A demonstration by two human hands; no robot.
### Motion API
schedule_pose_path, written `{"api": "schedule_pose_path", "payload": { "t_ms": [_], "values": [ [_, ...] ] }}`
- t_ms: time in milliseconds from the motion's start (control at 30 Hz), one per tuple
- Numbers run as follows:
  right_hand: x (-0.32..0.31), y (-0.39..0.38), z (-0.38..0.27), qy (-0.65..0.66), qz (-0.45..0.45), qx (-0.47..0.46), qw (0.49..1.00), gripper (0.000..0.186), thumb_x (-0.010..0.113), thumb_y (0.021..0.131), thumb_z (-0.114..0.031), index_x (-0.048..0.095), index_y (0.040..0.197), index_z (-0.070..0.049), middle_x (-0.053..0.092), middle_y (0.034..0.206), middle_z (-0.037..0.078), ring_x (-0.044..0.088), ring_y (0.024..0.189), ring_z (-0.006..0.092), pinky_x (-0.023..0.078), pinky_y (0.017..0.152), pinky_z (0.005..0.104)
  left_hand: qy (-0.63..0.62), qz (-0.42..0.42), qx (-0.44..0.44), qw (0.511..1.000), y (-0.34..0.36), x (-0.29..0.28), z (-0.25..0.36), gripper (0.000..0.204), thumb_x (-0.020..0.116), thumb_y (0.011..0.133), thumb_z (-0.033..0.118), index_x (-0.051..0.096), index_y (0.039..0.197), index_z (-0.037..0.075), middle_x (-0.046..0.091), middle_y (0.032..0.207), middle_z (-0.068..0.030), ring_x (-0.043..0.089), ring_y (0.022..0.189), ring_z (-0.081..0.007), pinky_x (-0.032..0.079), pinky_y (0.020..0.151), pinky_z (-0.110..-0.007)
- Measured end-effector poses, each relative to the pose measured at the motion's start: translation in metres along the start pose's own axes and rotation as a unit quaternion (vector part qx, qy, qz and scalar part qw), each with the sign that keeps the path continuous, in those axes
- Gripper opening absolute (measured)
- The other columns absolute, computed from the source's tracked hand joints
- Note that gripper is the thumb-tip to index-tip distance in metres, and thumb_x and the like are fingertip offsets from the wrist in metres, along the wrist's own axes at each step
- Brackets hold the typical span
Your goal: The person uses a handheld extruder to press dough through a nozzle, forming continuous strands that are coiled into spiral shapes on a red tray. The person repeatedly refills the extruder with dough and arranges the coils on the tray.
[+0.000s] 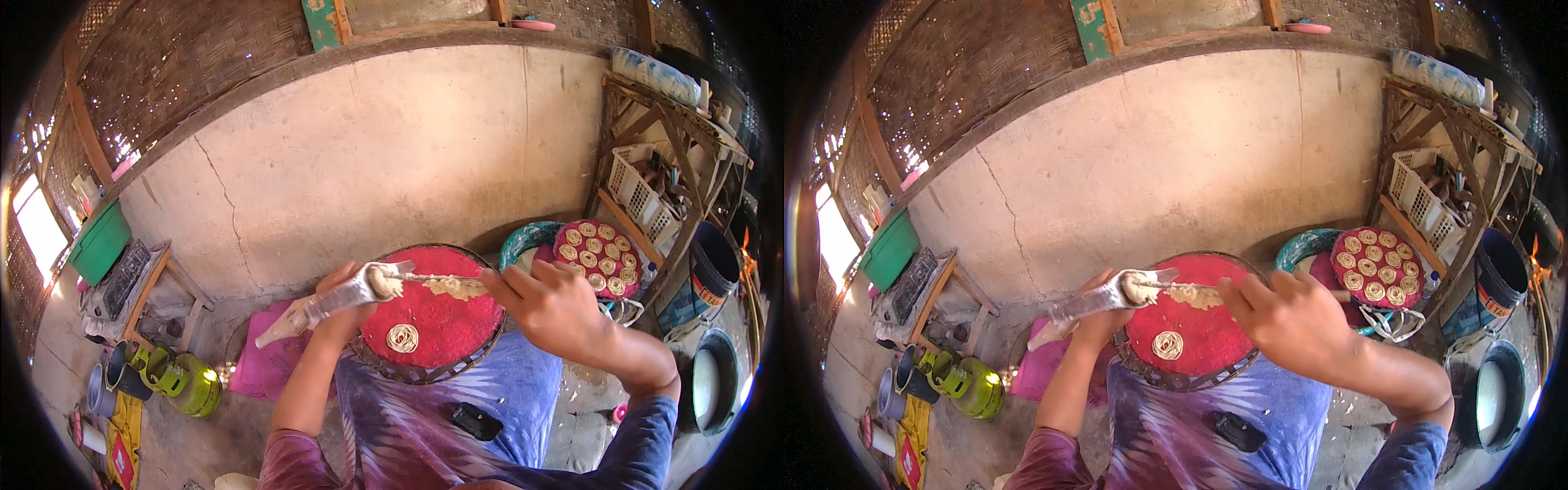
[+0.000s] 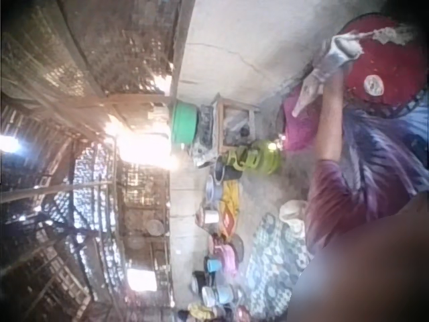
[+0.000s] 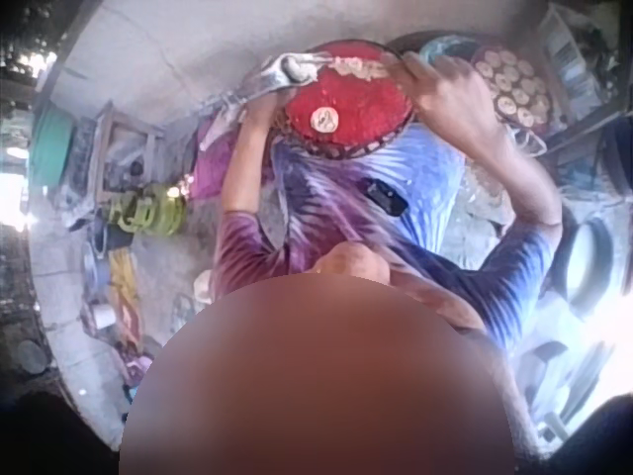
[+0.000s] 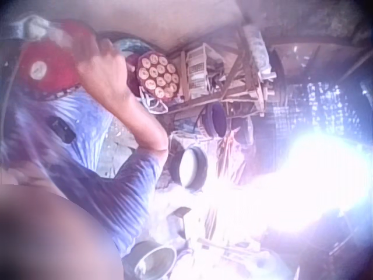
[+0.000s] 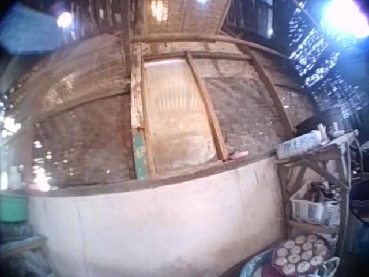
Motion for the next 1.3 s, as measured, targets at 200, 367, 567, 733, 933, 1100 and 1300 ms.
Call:
{"api": "schedule_pose_path", "payload": {
  "t_ms": [200, 367, 567, 733, 933, 1100, 1300],
  "values": [
    [0.012, 0.033, -0.032, 0.009, 0.014, -0.069, 0.997, 0.017, 0.062, 0.079, -0.016, 0.062, 0.091, -0.004, 0.059, 0.077, 0.005, 0.063, 0.063, 0.0169, 0.049, 0.053, 0.0295, -0.052, 0.050, 0.073, 0.995, 0.008, -0.013, 0.051, 0.029, 0.073, 0.073, 0.035, 0.054, 0.077, 0.012, 0.054, 0.076, -0.0075, 0.061, 0.070, -0.0287, 0.051, 0.060, -0.041],
    [0.001, 0.006, -0.014, 0.020, 0.017, -0.003, 1.000, 0.029, 0.061, 0.077, -0.016, 0.066, 0.104, -0.004, 0.059, 0.080, 0.003, 0.061, 0.063, 0.0165, 0.049, 0.053, 0.0294, -0.114, 0.082, 0.036, 0.989, 0.009, -0.020, 0.019, 0.022, 0.075, 0.076, 0.023, 0.067, 0.091, 0.010, 0.065, 0.087, -0.0090, 0.066, 0.080, -0.0289, 0.053, 0.069, -0.040],
    [-0.005, 0.006, 0.000, 0.001, 0.041, 0.038, 0.998, 0.036, 0.062, 0.075, -0.016, 0.067, 0.110, -0.006, 0.059, 0.081, 0.002, 0.060, 0.065, 0.0147, 0.049, 0.053, 0.0282, -0.157, 0.097, -0.065, 0.981, 0.007, -0.011, -0.007, 0.029, 0.081, 0.075, 0.028, 0.070, 0.096, 0.010, 0.069, 0.091, -0.0090, 0.067, 0.083, -0.0295, 0.053, 0.077, -0.040],
    [-0.004, 0.017, -0.007, 0.002, 0.038, -0.010, 0.999, 0.023, 0.062, 0.076, -0.017, 0.065, 0.097, -0.006, 0.058, 0.078, 0.003, 0.062, 0.064, 0.0162, 0.049, 0.053, 0.0291, -0.128, 0.114, 0.088, 0.981, 0.007, -0.028, 0.048, 0.032, 0.081, 0.072, 0.031, 0.067, 0.095, 0.013, 0.065, 0.086, -0.0075, 0.065, 0.076, -0.0270, 0.054, 0.065, -0.038],
    [0.023, 0.010, -0.034, 0.057, -0.019, -0.041, 0.997, 0.030, 0.060, 0.078, -0.015, 0.065, 0.106, -0.005, 0.062, 0.082, 0.004, 0.065, 0.067, 0.0191, 0.052, 0.055, 0.0323, -0.078, -0.023, -0.003, 0.997, -0.011, 0.000, 0.045, 0.028, 0.082, 0.069, 0.025, 0.066, 0.089, 0.014, 0.063, 0.083, -0.0068, 0.065, 0.078, -0.0272, 0.053, 0.069, -0.038],
    [0.026, -0.018, 0.009, 0.243, 0.074, 0.137, 0.957, 0.036, 0.060, 0.081, -0.006, 0.064, 0.116, -0.004, 0.063, 0.082, 0.009, 0.067, 0.069, 0.0276, 0.055, 0.061, 0.0370, -0.058, -0.015, -0.231, 0.971, -0.012, -0.003, -0.020, 0.028, 0.078, 0.078, 0.028, 0.072, 0.100, 0.011, 0.071, 0.098, -0.0090, 0.068, 0.089, -0.0296, 0.054, 0.075, -0.040],
    [0.115, 0.018, -0.042, 0.540, 0.146, 0.325, 0.763, 0.051, 0.054, 0.086, 0.005, 0.054, 0.136, -0.003, 0.061, 0.113, 0.028, 0.064, 0.099, 0.0339, 0.054, 0.081, 0.0422, -0.004, 0.110, -0.008, 0.994, 0.010, -0.009, 0.034, 0.019, 0.076, 0.070, 0.020, 0.066, 0.083, 0.010, 0.065, 0.080, -0.0097, 0.065, 0.079, -0.0316, 0.053, 0.069, -0.043]
  ]
}}
Point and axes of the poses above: each hand's wrist, its own y-axis towards the middle knuckle, its own x-axis out of the palm, z = x × y, the point moved 8 cm from there along y, towards the middle knuckle
